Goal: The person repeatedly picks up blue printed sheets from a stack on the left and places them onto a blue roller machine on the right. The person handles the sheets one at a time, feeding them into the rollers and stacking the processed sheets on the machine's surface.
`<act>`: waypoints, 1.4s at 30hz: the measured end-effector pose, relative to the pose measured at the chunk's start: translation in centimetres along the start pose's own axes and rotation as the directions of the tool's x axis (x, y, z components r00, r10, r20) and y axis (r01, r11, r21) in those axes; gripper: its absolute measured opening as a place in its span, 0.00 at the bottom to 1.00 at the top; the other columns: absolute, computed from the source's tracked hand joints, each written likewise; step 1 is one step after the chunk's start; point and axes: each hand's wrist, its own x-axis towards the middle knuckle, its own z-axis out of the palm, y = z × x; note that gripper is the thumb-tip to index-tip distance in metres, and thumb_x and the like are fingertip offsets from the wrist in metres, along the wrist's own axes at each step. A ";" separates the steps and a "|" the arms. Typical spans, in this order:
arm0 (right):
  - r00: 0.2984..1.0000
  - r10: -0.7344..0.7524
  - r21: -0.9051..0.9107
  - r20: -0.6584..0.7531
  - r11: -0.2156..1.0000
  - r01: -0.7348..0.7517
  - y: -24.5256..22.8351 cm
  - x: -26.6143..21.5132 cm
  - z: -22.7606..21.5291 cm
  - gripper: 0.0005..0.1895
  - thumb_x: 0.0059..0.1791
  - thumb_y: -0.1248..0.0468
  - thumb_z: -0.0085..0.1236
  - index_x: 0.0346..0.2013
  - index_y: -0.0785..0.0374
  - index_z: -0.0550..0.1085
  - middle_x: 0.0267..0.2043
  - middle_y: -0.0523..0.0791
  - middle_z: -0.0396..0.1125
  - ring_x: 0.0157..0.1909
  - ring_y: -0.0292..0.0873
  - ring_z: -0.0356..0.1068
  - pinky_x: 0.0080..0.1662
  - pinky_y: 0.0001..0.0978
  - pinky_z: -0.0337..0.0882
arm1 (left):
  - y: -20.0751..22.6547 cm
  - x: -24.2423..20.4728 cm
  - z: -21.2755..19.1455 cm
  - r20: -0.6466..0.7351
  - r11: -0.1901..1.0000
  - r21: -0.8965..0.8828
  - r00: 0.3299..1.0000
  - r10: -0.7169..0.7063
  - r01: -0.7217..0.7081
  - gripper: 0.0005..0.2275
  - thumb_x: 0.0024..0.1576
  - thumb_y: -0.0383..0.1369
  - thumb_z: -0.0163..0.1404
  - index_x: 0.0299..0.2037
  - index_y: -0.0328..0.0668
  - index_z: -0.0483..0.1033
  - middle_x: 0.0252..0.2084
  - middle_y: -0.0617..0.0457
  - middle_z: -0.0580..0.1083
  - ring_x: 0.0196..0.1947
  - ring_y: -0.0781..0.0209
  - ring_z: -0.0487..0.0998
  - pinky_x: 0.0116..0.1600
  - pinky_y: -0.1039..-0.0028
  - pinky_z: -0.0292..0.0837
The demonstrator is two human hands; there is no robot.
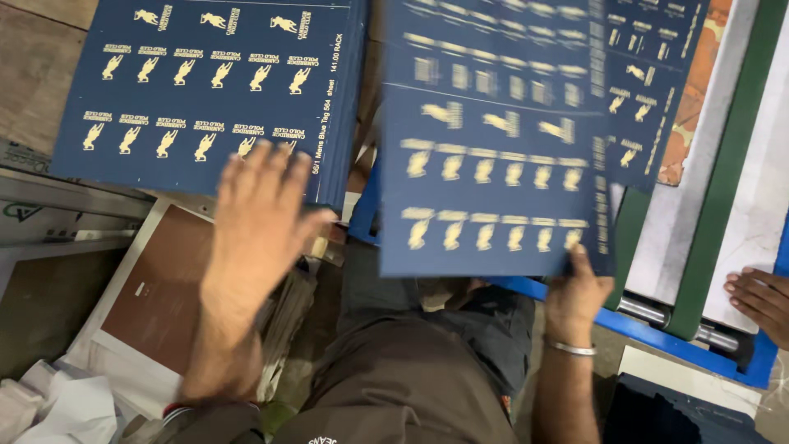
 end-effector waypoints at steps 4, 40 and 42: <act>0.984 -0.135 0.029 -0.113 0.990 0.139 -0.3 2.8 -5.7 0.16 0.56 0.77 0.51 0.60 0.73 0.68 0.58 0.52 0.69 0.56 0.47 0.75 0.56 0.38 0.82 | -1.9 0.0 0.6 -0.036 0.999 -0.014 0.999 0.028 -0.028 0.29 0.55 0.42 0.59 0.63 0.31 0.71 0.62 0.39 0.72 0.65 0.43 0.70 0.67 0.56 0.65; 0.964 -0.054 -0.077 -0.259 0.996 0.035 0.7 1.2 -6.4 0.18 0.54 0.72 0.57 0.58 0.70 0.68 0.55 0.49 0.71 0.52 0.43 0.75 0.50 0.33 0.79 | -2.2 1.0 0.9 -0.154 0.999 -0.048 0.988 -0.017 0.009 0.24 0.43 0.25 0.61 0.54 0.39 0.79 0.53 0.49 0.79 0.54 0.51 0.80 0.55 0.61 0.75; 0.968 -0.033 -0.025 -0.250 0.999 0.028 1.0 2.9 -6.1 0.19 0.54 0.72 0.57 0.59 0.69 0.67 0.56 0.49 0.70 0.53 0.44 0.75 0.52 0.34 0.80 | -2.2 1.1 0.9 -0.158 0.999 -0.051 0.987 -0.017 0.009 0.24 0.44 0.26 0.62 0.54 0.40 0.79 0.53 0.49 0.79 0.54 0.51 0.80 0.55 0.62 0.75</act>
